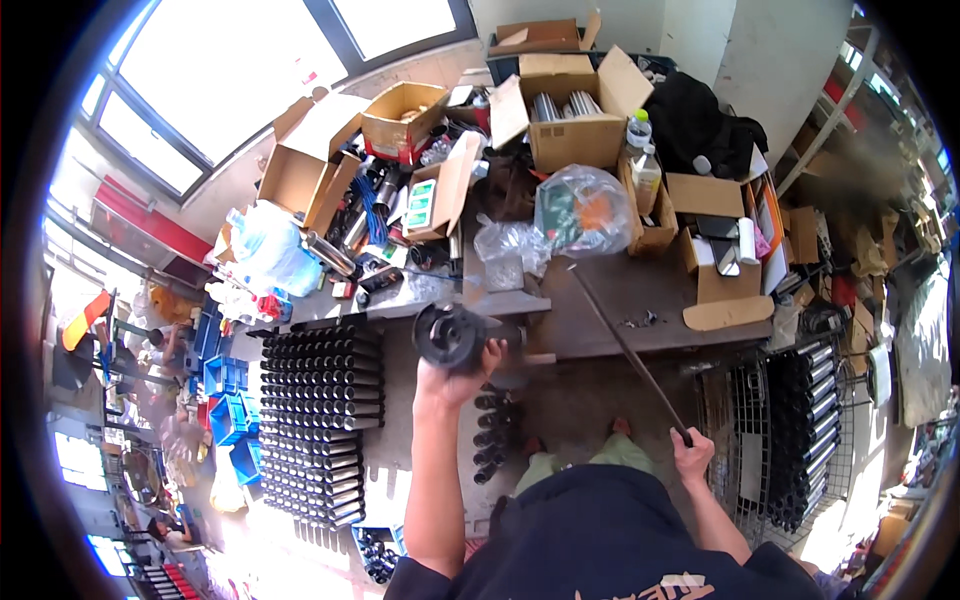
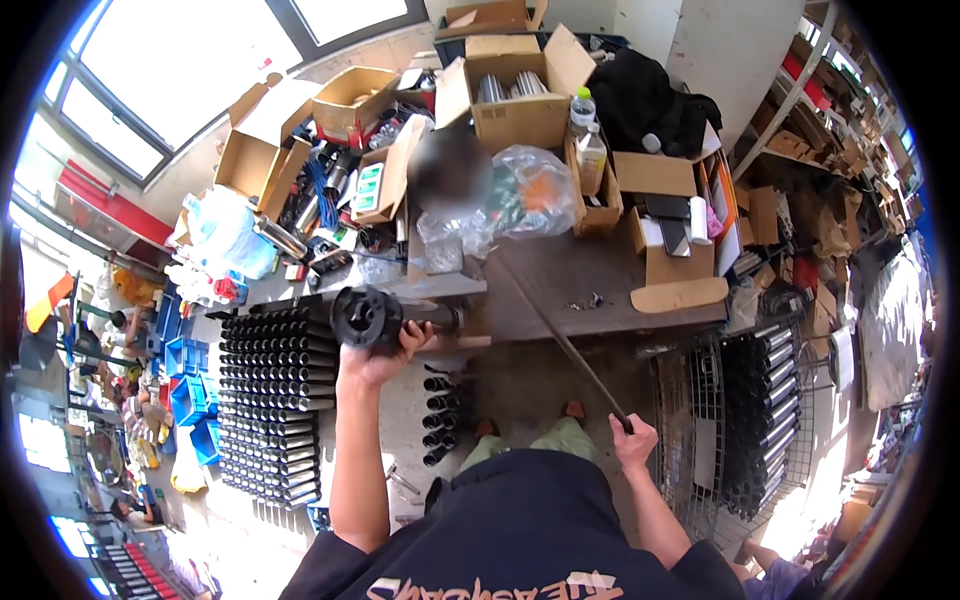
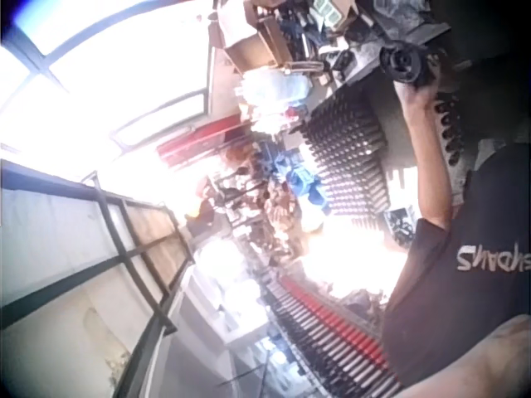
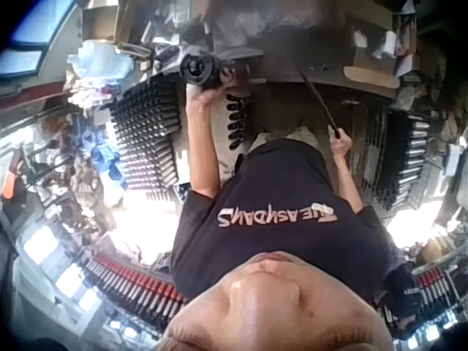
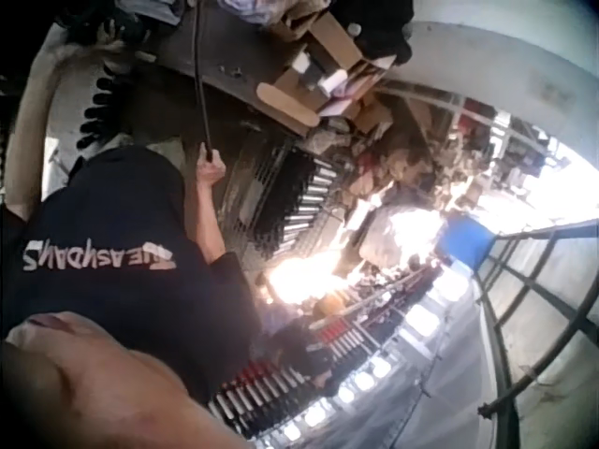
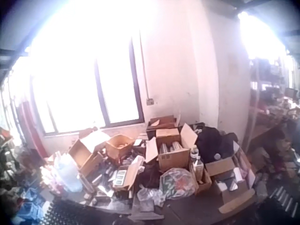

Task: The person assembles long cylindrical metal tubes by inserting them into a vertical jig on a workbench and tightening a top-end component by hand. The person then removes the assembled cylinder and places it into a metal storage cage with others.

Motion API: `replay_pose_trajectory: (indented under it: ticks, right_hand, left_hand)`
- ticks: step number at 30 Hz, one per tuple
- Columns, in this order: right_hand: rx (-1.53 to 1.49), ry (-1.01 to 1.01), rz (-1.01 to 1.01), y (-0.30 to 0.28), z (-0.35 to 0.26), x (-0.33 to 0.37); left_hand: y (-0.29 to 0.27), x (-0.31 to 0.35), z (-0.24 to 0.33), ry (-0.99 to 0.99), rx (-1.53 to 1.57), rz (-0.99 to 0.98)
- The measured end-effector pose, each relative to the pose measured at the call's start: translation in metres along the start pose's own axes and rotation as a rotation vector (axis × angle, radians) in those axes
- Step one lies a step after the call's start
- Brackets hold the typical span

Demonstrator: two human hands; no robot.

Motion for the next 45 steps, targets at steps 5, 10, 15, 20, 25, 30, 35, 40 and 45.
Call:
replay_pose_trajectory:
  ticks: [5,10,15,20,25,30,35,40,45]
  right_hand:
    - [0.063,-0.27,0.037,-0.012,-0.059,-0.085]
    - [0.164,-0.557,0.164,-0.047,-0.107,-0.148]
    - [0.182,-0.59,0.198,-0.084,-0.131,-0.184]
    - [0.204,-0.68,0.19,-0.094,-0.112,-0.197]
    - [0.056,-0.693,0.322,-0.081,-0.165,-0.254]
    - [0.103,-0.736,0.361,-0.065,-0.23,-0.326]
    - [0.0,-0.779,0.44,-0.056,-0.23,-0.317]
    - [0.057,-0.653,0.321,-0.029,-0.223,-0.353]
    - [0.005,-0.518,0.421,-0.084,-0.147,-0.306]
  left_hand:
    - [0.035,-0.04,0.004,-0.027,-0.01,0.023]
    - [0.032,-0.064,0.02,0.239,-0.112,-0.023]
    - [0.032,-0.068,0.021,0.23,-0.027,-0.025]
    - [0.051,-0.053,0.013,0.212,0.008,0.066]
    - [0.07,-0.054,0.007,0.254,-0.075,0.074]
    - [0.041,-0.073,0.022,0.277,0.058,0.074]
    - [0.073,-0.062,0.01,0.303,-0.071,0.103]
    - [0.05,-0.079,0.006,0.12,0.31,0.24]
    - [0.038,-0.07,-0.001,0.148,0.274,0.239]
Point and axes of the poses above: each hand's wrist, its own x-axis away from the middle knuckle, its own y-axis out of the palm, z = x × y, the point moved 9 cm from there along -x, towards the middle knuckle, and after that the axes turned 8 degrees about -z, right-handed, at the moved point
